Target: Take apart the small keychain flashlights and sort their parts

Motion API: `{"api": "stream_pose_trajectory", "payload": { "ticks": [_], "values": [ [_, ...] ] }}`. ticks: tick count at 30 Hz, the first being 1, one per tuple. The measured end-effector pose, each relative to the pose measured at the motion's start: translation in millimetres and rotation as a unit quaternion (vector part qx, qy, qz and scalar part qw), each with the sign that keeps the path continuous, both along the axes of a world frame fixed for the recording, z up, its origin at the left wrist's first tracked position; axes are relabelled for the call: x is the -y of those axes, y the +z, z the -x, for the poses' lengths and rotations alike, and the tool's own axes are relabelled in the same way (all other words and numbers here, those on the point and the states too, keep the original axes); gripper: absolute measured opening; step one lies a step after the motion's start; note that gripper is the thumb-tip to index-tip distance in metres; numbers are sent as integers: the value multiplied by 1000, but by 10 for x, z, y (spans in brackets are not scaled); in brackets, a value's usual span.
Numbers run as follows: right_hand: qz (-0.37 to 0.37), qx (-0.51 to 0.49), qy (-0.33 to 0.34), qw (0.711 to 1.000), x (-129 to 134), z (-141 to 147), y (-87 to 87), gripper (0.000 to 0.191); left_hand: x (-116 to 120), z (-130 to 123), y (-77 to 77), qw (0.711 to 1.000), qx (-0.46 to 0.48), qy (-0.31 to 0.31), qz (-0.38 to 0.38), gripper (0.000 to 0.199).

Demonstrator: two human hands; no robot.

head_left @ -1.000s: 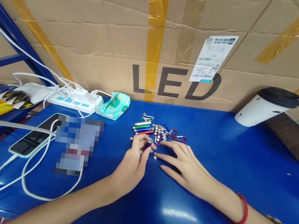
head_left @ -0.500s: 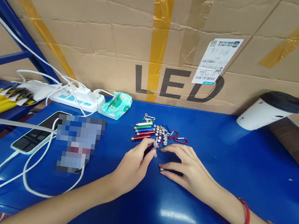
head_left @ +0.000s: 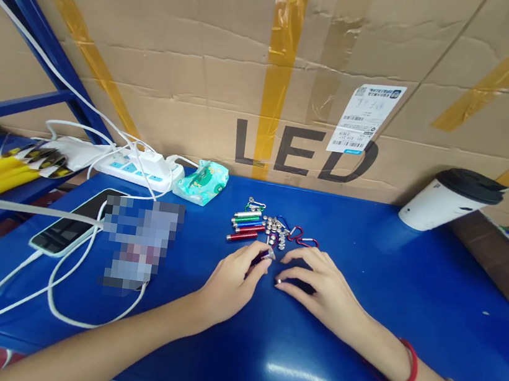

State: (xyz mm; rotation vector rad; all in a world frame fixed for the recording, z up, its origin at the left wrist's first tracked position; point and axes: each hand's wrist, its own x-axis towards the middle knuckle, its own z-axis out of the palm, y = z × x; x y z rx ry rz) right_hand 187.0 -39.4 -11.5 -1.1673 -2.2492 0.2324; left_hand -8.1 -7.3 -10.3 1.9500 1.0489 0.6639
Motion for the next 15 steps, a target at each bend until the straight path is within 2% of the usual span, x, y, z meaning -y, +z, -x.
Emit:
{"api": "stream_pose_trajectory", "payload": {
  "ticks": [4, 6, 11, 15],
  "values": [
    [-93, -78, -56, 991, 1, -4, 42, 6, 21, 2, 12, 1000, -9, -25, -13, 17],
    [-119, -112, -61, 985, 22, 9, 70, 9, 43, 3, 18, 998, -22, -44, -25, 18],
    [-103, -113, -1, 988, 106, 71, 98, 13, 111, 3, 44, 993, -39, -93, -68, 18],
    [-90, -116, 9, 989, 128, 88, 94, 14, 131, 5, 62, 992, -45, -97, -72, 17]
  ]
}}
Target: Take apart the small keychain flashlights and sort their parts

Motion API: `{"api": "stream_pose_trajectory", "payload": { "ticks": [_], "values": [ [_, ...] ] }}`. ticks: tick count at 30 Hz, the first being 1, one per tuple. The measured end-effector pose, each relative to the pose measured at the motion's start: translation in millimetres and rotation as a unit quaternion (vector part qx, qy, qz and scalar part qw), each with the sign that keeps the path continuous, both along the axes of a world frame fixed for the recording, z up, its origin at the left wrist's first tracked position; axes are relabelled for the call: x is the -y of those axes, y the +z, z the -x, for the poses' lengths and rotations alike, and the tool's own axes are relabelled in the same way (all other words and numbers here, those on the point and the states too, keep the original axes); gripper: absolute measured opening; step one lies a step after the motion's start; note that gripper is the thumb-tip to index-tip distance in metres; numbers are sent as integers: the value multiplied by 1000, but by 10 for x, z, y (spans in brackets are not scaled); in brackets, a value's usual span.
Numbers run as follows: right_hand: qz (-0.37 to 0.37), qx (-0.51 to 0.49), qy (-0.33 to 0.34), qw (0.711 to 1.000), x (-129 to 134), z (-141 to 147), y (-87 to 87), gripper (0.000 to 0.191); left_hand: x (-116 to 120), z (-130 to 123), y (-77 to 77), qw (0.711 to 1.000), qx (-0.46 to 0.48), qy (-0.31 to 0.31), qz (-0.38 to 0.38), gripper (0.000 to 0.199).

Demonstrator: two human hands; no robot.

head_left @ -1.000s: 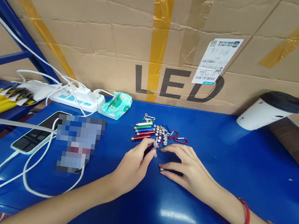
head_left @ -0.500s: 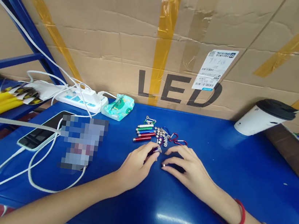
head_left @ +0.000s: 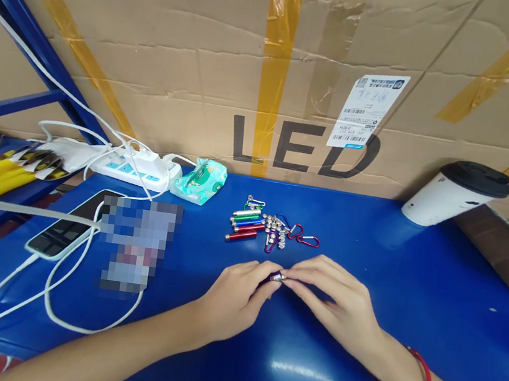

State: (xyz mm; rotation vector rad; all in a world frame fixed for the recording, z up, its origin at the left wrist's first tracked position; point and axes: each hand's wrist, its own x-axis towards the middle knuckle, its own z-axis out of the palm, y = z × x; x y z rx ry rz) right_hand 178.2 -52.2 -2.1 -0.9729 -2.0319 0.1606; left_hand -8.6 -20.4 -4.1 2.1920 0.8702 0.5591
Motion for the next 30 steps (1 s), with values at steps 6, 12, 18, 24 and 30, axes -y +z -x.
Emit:
{"api": "stream_pose_trajectory", "payload": {
  "ticks": [6, 12, 18, 24, 30],
  "values": [
    [11, -9, 17, 1000, -15, -2, 4, 15, -6, 7, -15, 1000, -8, 5, -2, 18],
    [4, -10, 23, 1000, -18, -18, -19, 12, -7, 18, -20, 1000, -16, 5, -18, 21],
    [51, 0, 39, 998, -15, -38, -25, 13, -23, 26, -52, 996, -27, -4, -90, 21],
    [104, 16, 51, 993, -23, -43, -5, 16, -26, 31, -89, 991, -43, -22, -125, 24],
    [95, 55, 28, 994, -24, -38, -11, 22, -37, 22, -71, 994, -49, 12, -100, 20]
  ]
}}
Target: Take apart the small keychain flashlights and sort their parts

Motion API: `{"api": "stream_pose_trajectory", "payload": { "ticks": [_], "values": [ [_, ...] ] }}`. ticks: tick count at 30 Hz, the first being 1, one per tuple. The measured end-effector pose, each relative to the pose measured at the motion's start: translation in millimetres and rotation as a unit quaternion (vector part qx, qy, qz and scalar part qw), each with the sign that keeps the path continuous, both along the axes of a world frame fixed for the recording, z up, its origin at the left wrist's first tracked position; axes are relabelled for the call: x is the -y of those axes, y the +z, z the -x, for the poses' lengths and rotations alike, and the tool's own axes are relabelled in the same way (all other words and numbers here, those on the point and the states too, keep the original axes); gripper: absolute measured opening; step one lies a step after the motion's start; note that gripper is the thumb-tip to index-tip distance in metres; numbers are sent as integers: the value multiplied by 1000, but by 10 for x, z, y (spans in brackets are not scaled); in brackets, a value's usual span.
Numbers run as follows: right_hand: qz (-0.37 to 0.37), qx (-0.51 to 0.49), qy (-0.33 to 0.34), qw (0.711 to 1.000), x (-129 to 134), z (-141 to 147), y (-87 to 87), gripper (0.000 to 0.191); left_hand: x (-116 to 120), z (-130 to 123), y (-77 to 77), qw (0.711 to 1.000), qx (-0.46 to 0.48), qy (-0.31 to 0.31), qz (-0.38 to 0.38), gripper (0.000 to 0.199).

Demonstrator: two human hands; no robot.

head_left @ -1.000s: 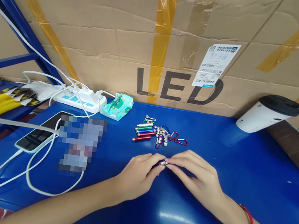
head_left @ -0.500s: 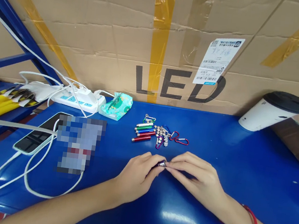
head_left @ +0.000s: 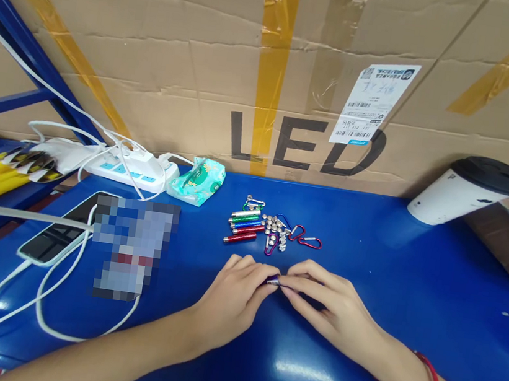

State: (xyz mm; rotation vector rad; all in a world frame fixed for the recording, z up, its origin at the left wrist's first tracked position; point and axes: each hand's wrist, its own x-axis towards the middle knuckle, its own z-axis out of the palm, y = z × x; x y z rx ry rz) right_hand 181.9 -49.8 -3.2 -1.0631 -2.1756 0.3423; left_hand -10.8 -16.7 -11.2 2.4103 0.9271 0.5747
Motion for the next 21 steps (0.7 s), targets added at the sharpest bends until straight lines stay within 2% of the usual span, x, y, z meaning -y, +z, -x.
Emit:
{"api": "stream_pose_trajectory", "payload": {
  "ticks": [6, 8, 14, 21],
  "values": [
    [23, 0, -59, 998, -30, -20, -51, 26, -26, -11, 31, 995, 10, 101, 22, 18],
    [17, 4, -77, 997, -57, -36, -77, 24, -25, -13, 27, 993, 3, 111, 27, 18],
    [-12, 104, -130, 986, -127, -72, -146, 28, -5, -12, -17, 997, -5, 71, 42, 21],
    [-17, 171, -137, 975, -124, -47, -178, 42, 17, -12, -29, 998, 6, -5, 58, 24]
  ]
}}
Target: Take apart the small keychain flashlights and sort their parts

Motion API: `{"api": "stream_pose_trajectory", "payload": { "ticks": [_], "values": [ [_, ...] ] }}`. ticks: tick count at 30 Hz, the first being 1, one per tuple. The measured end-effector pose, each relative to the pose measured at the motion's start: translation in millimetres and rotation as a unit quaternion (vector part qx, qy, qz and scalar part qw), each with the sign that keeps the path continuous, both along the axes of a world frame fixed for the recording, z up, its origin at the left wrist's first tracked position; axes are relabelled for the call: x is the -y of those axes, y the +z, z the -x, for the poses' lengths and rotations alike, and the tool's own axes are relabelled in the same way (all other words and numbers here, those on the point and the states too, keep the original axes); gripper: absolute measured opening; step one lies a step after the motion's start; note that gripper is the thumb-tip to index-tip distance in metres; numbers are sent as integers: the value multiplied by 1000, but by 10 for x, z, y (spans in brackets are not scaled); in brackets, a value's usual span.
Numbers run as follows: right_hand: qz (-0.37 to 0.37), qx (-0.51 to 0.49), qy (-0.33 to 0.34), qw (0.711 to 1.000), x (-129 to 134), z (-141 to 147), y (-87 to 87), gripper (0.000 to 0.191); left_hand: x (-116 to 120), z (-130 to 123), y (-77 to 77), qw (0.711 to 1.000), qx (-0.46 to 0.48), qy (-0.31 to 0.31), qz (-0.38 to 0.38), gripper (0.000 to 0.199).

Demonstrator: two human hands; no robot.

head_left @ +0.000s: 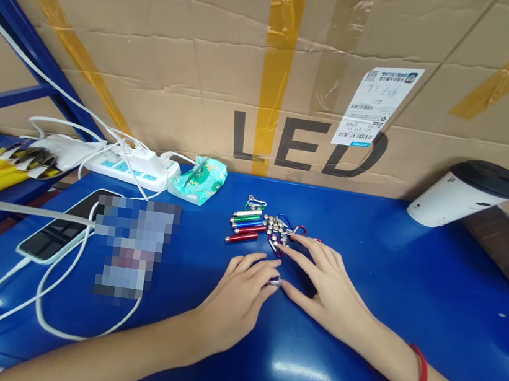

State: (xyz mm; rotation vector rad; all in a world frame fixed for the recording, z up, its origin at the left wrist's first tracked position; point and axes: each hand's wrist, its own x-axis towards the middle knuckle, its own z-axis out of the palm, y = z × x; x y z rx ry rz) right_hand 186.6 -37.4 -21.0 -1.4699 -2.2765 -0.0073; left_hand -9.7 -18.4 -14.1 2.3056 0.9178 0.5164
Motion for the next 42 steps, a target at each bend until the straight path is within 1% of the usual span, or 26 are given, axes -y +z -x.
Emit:
{"api": "stream_pose_trajectory", "payload": {
  "ticks": [3, 5, 11, 17, 22, 26, 29, 32, 34, 38, 42],
  "values": [
    [8, 16, 6, 1000, -1, 4, -14, 46, 11, -4, 8, 1000, 6, 6, -6, 21],
    [15, 25, 11, 1000, -5, 4, -17, 46, 17, -7, 12, 1000, 10, 15, -5, 19],
    [11, 20, 30, 999, -6, 15, 30, 33, 35, -9, 23, 999, 27, 21, 4, 17],
    [5, -24, 18, 1000, -10, 10, 51, 13, 27, -13, 52, 998, 38, 43, 20, 16],
    [-13, -53, 2, 999, -32, -21, 22, 8, 5, -21, 91, 996, 34, 68, 42, 17],
    [-21, -60, 13, 998, -41, -34, 5, 7, 3, -25, 103, 996, 31, 76, 46, 18],
    [-14, -62, 20, 998, -49, -36, -7, 7, 0, -25, 90, 996, 29, 74, 45, 18],
    [-13, -74, 19, 997, -61, -39, -21, 8, -13, -25, 72, 997, 27, 53, 45, 17],
    [-23, -96, 12, 995, -68, -42, -24, 9, -20, -22, 62, 999, 26, 20, 40, 15],
    [-46, -149, -20, 988, -74, -68, 3, 10, -14, -8, 45, 999, 7, -47, 4, 16],
    [-64, -132, -78, 986, -90, -135, 49, 14, -14, 8, 23, 998, -35, -57, -9, 20]
  ]
}}
